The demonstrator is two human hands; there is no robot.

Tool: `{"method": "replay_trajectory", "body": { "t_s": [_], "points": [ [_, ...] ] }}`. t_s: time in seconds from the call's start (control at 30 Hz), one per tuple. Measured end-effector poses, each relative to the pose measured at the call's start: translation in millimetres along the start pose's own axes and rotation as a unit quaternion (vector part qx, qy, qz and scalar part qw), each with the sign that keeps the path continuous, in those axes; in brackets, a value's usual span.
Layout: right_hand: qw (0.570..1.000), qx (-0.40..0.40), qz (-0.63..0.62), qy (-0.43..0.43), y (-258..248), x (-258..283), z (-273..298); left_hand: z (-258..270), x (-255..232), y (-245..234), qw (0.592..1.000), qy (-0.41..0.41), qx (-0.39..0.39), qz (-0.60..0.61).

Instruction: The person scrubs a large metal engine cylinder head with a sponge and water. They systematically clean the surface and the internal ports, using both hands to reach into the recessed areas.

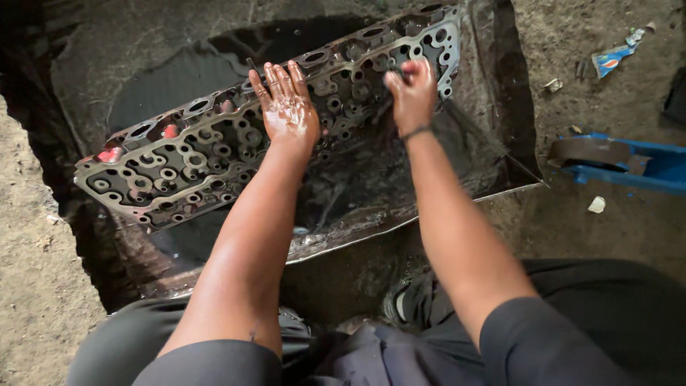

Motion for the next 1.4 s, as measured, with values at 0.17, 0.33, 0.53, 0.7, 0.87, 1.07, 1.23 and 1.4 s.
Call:
{"method": "replay_trajectory", "body": {
  "t_s": [0.17, 0.33, 0.53, 0.7, 0.87, 1.07, 1.23, 1.4],
  "points": [
    [0.955, 0.008, 0.283, -0.09, 29.2, 32.4, -18.6, -9.5, 0.5, 16.8, 0.999, -0.004, -0.04, -0.007],
    [0.9, 0.011, 0.366, -0.236, 31.6, 54.1, 6.4, -15.6, 0.7, 33.2, 0.997, -0.004, -0.07, -0.009],
    [0.803, 0.188, 0.465, -0.322, 7.9, 66.9, -8.0, -17.9, 0.8, 34.1, 0.998, -0.006, -0.07, 0.001],
    [0.641, 0.286, 0.556, -0.444, 14.3, 74.4, -41.5, -14.7, 0.7, 28.2, 0.997, 0.0, -0.074, 0.009],
    [0.63, 0.286, 0.601, -0.401, 24.3, 60.7, -44.8, -10.8, 2.2, 25.0, 0.998, 0.007, -0.052, 0.025],
    [0.841, 0.132, 0.516, -0.088, 30.7, 8.0, -58.7, -11.7, -0.3, 30.0, 0.997, 0.01, -0.08, 0.001],
    [0.915, -0.015, 0.04, 0.401, 29.3, -22.3, -60.0, -9.2, 0.7, 24.5, 0.998, 0.011, -0.058, 0.018],
    [0.906, 0.09, 0.411, 0.049, 33.8, 14.2, -53.7, -5.6, 1.1, 18.4, 0.999, 0.017, -0.05, -0.015]
  ]
}}
Point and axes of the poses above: each hand's wrist, its own z-axis away from the middle knuckle, its own y-axis out of the palm, x = y × z, the point moved 3 cm from there along -z, towards the middle knuckle, and after that the axes turned 1 degree about -y, right-handed, at the moved point
